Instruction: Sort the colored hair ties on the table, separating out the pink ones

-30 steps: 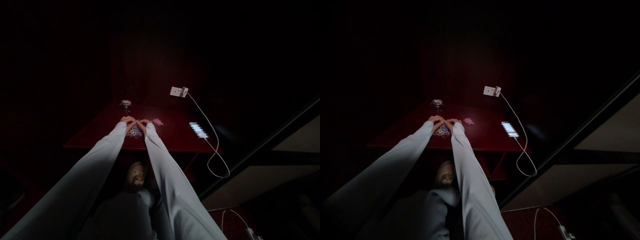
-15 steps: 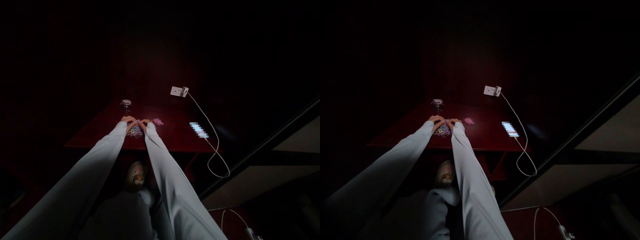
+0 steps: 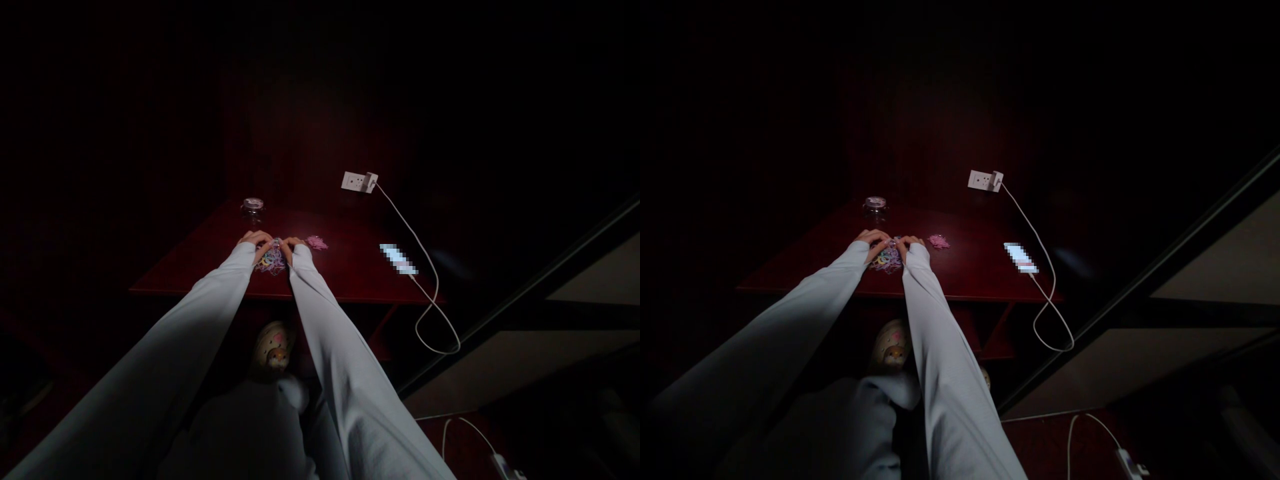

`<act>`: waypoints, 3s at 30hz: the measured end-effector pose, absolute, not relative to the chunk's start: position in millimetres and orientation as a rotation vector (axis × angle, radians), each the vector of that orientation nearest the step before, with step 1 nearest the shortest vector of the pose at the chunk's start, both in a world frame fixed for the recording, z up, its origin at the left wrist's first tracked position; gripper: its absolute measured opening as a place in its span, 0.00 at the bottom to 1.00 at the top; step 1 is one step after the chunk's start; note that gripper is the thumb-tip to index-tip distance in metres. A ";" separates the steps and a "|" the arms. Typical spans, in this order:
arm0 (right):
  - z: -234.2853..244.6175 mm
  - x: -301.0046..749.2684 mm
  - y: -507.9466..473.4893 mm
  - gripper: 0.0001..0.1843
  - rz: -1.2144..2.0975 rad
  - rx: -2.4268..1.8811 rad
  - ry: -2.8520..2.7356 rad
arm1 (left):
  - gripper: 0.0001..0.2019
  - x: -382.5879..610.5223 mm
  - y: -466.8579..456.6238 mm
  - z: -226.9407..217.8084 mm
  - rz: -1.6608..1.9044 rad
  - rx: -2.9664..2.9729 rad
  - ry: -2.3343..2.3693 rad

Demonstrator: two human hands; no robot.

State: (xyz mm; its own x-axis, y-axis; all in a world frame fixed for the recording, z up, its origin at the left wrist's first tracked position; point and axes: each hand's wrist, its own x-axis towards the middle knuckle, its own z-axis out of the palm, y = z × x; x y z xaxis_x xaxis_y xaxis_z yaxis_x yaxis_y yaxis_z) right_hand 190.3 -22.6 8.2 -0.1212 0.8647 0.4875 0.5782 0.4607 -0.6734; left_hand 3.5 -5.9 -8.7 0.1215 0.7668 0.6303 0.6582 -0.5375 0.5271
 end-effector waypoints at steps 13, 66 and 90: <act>7.5 185.9 -23.5 0.18 0.340 -1.273 -1.776 | 0.10 5.1 -16.8 0.4 1.252 2.267 1.568; 2.9 187.8 -16.6 0.12 0.447 -1.247 -1.623 | 0.11 12.6 -22.0 1.4 1.495 2.083 1.679; 8.2 188.7 -23.4 0.14 0.475 -1.244 -1.716 | 0.10 4.7 -16.9 1.8 1.285 2.177 1.611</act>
State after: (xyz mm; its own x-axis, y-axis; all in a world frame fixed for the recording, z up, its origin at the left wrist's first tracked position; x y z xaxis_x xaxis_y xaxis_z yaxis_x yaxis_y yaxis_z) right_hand 188.7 -23.4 8.2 -0.0520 0.8888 0.4553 0.5277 0.4115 -0.7431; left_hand 4.7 -16.9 1.8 0.0595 0.8381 0.5423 0.7148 -0.4150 0.5629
